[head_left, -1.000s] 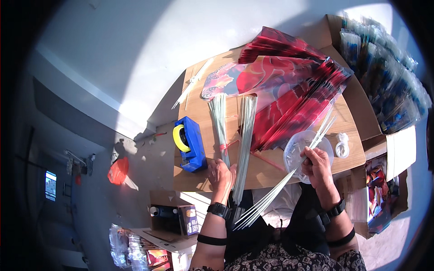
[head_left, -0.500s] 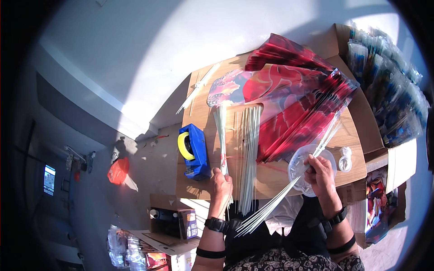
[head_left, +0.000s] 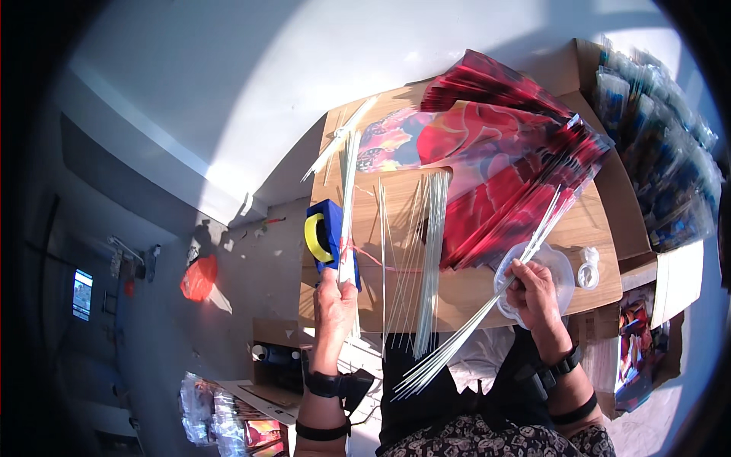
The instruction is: Assemble small components of a product, such as kite or toy parts, by hand.
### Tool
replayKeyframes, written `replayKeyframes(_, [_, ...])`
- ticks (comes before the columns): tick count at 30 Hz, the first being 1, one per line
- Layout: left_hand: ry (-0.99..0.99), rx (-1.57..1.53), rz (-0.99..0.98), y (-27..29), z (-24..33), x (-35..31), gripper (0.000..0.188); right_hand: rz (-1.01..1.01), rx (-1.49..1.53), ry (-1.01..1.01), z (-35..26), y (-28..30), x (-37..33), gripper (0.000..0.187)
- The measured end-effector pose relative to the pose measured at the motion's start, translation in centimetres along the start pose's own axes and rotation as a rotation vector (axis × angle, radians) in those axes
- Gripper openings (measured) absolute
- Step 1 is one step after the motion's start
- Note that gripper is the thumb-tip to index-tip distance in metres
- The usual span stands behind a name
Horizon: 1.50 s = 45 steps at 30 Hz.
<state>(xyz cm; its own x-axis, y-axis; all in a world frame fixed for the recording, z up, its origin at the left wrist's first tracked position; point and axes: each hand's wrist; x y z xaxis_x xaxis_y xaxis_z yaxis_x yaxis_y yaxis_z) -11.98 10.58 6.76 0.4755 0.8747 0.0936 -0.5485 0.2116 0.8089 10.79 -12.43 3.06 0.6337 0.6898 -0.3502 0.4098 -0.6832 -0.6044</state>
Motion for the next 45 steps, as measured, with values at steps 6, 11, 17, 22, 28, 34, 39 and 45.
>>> replayKeyframes(6, [-0.152,-0.054,-0.005,3.4,-0.7,2.2,0.013,-0.036,-0.005,-0.028,1.1,-2.2,0.6,0.025])
replayKeyframes(11, [-0.209,-0.070,0.003,6.2,0.1,3.4,0.006,-0.042,-0.055,-0.058,2.0,-3.2,0.9,0.024])
replayKeyframes(17, [-0.230,-0.212,-0.055,9.3,0.7,5.8,0.004,-0.068,-0.058,-0.095,3.1,-4.7,1.7,0.024])
replayKeyframes(22, [-0.357,-0.311,-0.053,9.8,2.2,9.2,0.006,-0.065,-0.074,-0.123,3.7,-5.0,1.9,0.025])
replayKeyframes(28, [-0.288,-0.180,-0.027,14.4,3.5,13.1,0.006,-0.056,-0.052,-0.144,3.6,-5.4,2.2,0.024])
replayKeyframes(34, [-0.402,0.139,0.049,16.6,-4.2,20.0,0.019,-0.030,-0.026,-0.121,2.4,-5.5,2.6,0.025])
replayKeyframes(39, [-0.217,0.366,-0.009,16.0,-7.1,23.7,0.014,0.037,-0.034,-0.123,2.1,-5.4,3.3,0.025])
replayKeyframes(45, [-0.524,0.478,0.303,17.9,-9.4,31.6,0.018,0.123,0.004,-0.114,1.6,-6.5,4.8,0.023])
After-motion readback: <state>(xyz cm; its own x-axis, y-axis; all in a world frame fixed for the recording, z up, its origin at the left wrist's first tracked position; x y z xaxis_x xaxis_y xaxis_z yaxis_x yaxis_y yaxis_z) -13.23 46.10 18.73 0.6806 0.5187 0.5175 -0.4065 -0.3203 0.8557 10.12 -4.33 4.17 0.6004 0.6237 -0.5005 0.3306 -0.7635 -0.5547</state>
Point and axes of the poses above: each hand's wrist, its own x-axis towards the middle knuckle, its own y-axis out of the back of the hand, z = x × y, and after that the axes turned 3 degrees about x, right-handed
